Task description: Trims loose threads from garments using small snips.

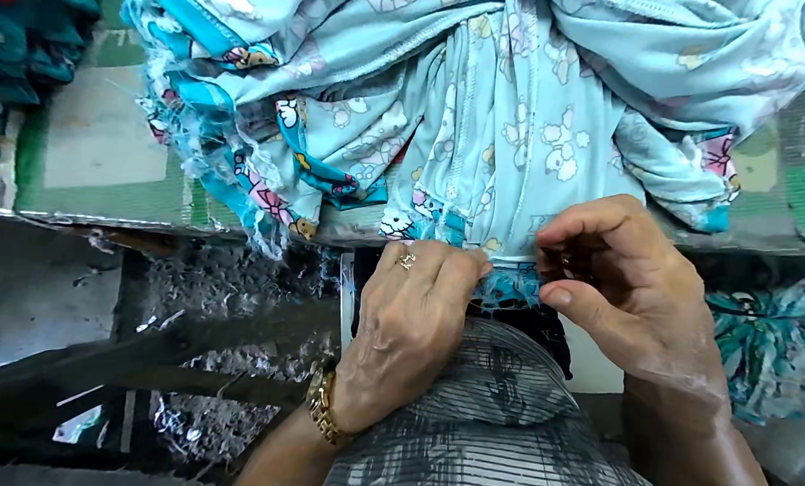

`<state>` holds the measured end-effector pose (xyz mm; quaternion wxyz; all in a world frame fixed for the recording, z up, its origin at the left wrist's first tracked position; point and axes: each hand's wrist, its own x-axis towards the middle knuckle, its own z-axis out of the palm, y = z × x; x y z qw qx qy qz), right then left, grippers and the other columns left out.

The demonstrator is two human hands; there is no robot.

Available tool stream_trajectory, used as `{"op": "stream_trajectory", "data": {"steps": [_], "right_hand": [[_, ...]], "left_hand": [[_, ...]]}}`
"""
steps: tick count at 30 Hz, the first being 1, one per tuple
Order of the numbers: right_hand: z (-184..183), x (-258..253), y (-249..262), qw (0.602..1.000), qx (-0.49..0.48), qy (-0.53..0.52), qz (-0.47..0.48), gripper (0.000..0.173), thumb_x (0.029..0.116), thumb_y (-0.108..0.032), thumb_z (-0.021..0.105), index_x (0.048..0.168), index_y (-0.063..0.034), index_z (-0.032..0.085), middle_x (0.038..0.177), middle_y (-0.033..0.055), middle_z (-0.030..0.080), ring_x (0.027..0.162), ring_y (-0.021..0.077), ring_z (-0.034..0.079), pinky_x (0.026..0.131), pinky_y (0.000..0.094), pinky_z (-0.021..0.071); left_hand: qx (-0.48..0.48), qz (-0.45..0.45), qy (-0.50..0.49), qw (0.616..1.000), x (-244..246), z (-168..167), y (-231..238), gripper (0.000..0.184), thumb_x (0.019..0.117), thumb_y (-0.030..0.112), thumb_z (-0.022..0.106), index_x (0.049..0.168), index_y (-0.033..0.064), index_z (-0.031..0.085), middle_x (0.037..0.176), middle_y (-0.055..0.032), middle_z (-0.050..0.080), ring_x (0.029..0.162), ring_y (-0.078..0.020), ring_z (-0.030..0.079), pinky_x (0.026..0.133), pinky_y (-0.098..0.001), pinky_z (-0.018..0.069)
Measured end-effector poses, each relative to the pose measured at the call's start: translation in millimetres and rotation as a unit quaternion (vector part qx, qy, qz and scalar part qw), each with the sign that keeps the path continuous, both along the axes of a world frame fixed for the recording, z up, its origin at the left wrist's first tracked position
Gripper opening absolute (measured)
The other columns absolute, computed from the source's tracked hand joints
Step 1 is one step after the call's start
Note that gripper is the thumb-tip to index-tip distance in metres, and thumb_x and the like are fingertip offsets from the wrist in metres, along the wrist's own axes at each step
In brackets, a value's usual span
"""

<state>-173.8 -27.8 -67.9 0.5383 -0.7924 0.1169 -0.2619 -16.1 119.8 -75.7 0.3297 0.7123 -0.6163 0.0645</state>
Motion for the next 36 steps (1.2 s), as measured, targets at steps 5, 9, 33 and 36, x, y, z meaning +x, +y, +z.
{"op": "stream_trajectory", "data": {"steps": [5,9,33,36], "right_hand": [[0.0,-1.6,2.3,0.995,-0.097,0.032,-0.022,0.027,0.0964,-0.027,0.07,0.115,-0.0101,0.062,0.096,-0.008,0.063,0.079,-0.008,0.059,0.066,0.0069,0.0513],[0.9,-0.3,6.9,0.968,-0.236,0.057,-0.058,0.019,0.0961,-0.024,0.069,0.108,-0.0085,0.069,0.096,-0.0006,0.066,0.082,-0.0014,0.06,0.069,0.0117,0.0485],[-14.6,0.4,6.4,0.912,-0.396,-0.029,-0.099,0.011,0.0986,-0.012,0.066,0.106,-0.0058,0.073,0.096,0.012,0.074,0.078,0.0191,0.064,0.066,0.0319,0.0452],[-1.4,-11.7,0.2,0.979,-0.192,-0.025,-0.072,0.018,0.0988,-0.023,0.07,0.113,-0.0108,0.068,0.105,-0.0018,0.07,0.094,0.0013,0.066,0.08,0.0147,0.0556]], "left_hand": [[0.032,-0.015,0.039,0.999,-1.5,0.9,7.0,0.016,0.1021,0.014,0.057,0.094,0.0054,0.067,0.08,-0.0052,0.065,0.075,-0.0159,0.059,0.068,-0.0308,0.043],[0.006,-0.053,0.204,0.978,1.6,-2.5,10.6,0.01,0.0998,0.012,0.059,0.095,0.0055,0.067,0.085,0.0004,0.064,0.076,-0.0029,0.058,0.069,-0.0196,0.0478],[-0.08,-0.047,0.073,0.993,-16.6,-10.8,5.3,0.013,0.0978,0.011,0.062,0.089,0.0057,0.07,0.08,-0.0038,0.069,0.079,-0.0107,0.063,0.078,-0.0267,0.0465],[-0.092,-0.04,0.07,0.993,-13.4,-9.4,6.1,0.012,0.0995,0.014,0.057,0.093,0.0079,0.065,0.087,-0.0034,0.069,0.085,-0.011,0.063,0.079,-0.0261,0.0473]]}}
